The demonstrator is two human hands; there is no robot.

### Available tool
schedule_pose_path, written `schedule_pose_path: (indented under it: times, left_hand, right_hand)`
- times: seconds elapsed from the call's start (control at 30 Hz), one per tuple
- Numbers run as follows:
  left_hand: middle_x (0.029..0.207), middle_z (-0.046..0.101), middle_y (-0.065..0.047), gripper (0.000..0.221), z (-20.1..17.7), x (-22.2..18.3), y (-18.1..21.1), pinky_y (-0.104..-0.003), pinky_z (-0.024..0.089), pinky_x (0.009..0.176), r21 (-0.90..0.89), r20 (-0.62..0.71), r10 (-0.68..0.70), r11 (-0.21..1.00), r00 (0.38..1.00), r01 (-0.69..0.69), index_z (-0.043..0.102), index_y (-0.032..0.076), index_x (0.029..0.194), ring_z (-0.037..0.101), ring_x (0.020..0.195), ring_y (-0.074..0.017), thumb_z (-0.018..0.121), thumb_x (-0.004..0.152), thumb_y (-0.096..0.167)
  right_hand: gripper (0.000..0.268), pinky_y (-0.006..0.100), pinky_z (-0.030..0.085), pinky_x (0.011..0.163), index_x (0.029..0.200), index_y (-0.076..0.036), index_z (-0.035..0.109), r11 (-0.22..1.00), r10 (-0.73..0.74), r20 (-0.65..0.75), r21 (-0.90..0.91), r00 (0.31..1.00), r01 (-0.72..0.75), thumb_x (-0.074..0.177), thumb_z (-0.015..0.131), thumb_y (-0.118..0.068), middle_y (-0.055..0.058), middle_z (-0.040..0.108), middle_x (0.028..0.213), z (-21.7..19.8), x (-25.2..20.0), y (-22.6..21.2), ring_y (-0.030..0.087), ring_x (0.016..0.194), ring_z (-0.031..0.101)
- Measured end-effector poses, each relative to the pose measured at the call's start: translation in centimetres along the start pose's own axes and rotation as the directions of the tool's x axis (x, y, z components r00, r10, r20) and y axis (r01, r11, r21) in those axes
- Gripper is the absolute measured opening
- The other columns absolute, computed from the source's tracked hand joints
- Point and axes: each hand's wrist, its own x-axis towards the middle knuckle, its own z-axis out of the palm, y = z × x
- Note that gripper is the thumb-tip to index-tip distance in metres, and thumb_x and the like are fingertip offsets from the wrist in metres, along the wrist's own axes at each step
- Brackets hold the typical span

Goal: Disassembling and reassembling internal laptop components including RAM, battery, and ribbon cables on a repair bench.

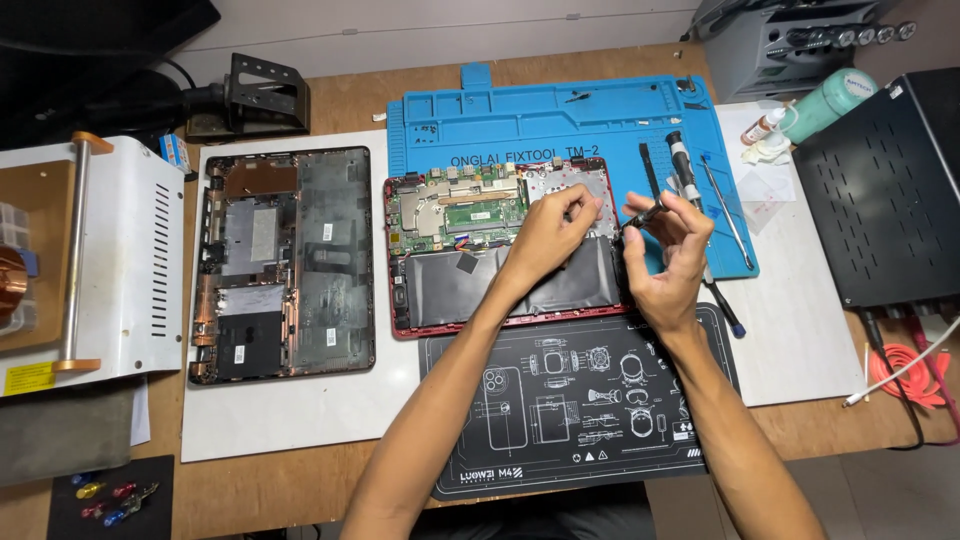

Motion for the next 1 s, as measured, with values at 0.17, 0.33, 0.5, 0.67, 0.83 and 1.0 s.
schedule_pose_path:
  times: [0.17, 0.33, 0.5, 0.67, 0.83, 1.0]
  left_hand:
    - [0.055, 0.056, -0.012, 0.017, -0.1, -0.1, 0.4, -0.026, 0.041, 0.028, -0.024, 0.021, -0.005, 1.0, 1.0, 0.006, 0.065, 0.002, 0.083, 0.055, 0.03, -0.0187, 0.058, 0.095, 0.012]
    - [0.056, 0.055, -0.012, 0.016, -0.1, -0.2, -0.1, -0.026, 0.042, 0.028, -0.025, 0.034, -0.012, 1.0, 0.999, 0.013, 0.067, 0.001, 0.086, 0.056, 0.031, -0.0185, 0.059, 0.095, 0.011]
    - [0.055, 0.056, -0.011, 0.015, -0.1, -0.2, 0.0, -0.025, 0.041, 0.026, -0.04, 0.038, -0.019, 0.999, 0.999, 0.02, 0.068, 0.002, 0.086, 0.057, 0.03, -0.0192, 0.06, 0.094, 0.011]
    - [0.056, 0.057, -0.012, 0.013, -0.1, -0.2, -0.1, -0.025, 0.042, 0.026, -0.039, 0.043, -0.028, 0.999, 0.999, 0.029, 0.069, 0.002, 0.088, 0.057, 0.03, -0.0188, 0.06, 0.093, 0.01]
    - [0.056, 0.057, -0.011, 0.01, -0.3, -0.4, 0.8, -0.025, 0.041, 0.026, -0.04, 0.055, -0.025, 0.999, 0.998, 0.027, 0.069, 0.002, 0.09, 0.057, 0.031, -0.0185, 0.061, 0.092, 0.008]
    - [0.057, 0.059, -0.011, 0.008, -0.4, -0.7, 1.3, -0.025, 0.041, 0.026, -0.044, 0.061, -0.032, 0.998, 0.998, 0.035, 0.069, 0.003, 0.09, 0.057, 0.031, -0.0183, 0.062, 0.091, 0.007]
  right_hand:
    - [0.049, 0.043, 0.059, 0.088, 0.136, 0.004, 0.042, 0.998, -0.004, 0.005, -0.062, 1.0, 0.004, 0.097, 0.07, 0.008, 0.023, 0.064, 0.116, -0.5, -0.8, 1.4, 0.036, 0.102, 0.07]
    - [0.049, 0.045, 0.057, 0.092, 0.14, 0.004, 0.038, 1.0, 0.011, 0.006, -0.028, 1.0, -0.01, 0.098, 0.064, 0.011, 0.027, 0.065, 0.122, -0.1, -0.7, 0.5, 0.038, 0.106, 0.07]
    - [0.048, 0.044, 0.059, 0.089, 0.139, 0.005, 0.041, 0.998, 0.017, -0.003, -0.052, 1.0, -0.017, 0.099, 0.065, 0.011, 0.023, 0.062, 0.115, 0.1, -0.6, 0.4, 0.034, 0.102, 0.069]
    - [0.05, 0.043, 0.058, 0.09, 0.139, 0.003, 0.039, 0.997, 0.032, -0.027, -0.07, 0.999, -0.034, 0.098, 0.068, 0.008, 0.022, 0.062, 0.12, 0.0, -0.6, 0.4, 0.034, 0.105, 0.069]
    - [0.048, 0.044, 0.059, 0.089, 0.139, 0.006, 0.042, 0.997, 0.013, -0.028, -0.079, 1.0, -0.015, 0.099, 0.067, 0.01, 0.023, 0.063, 0.114, 0.1, -0.5, 0.4, 0.035, 0.101, 0.07]
    - [0.052, 0.043, 0.059, 0.088, 0.138, 0.004, 0.044, 0.993, 0.003, -0.052, -0.114, 0.999, -0.009, 0.096, 0.075, 0.006, 0.021, 0.061, 0.118, -0.3, -0.6, 0.8, 0.035, 0.102, 0.07]
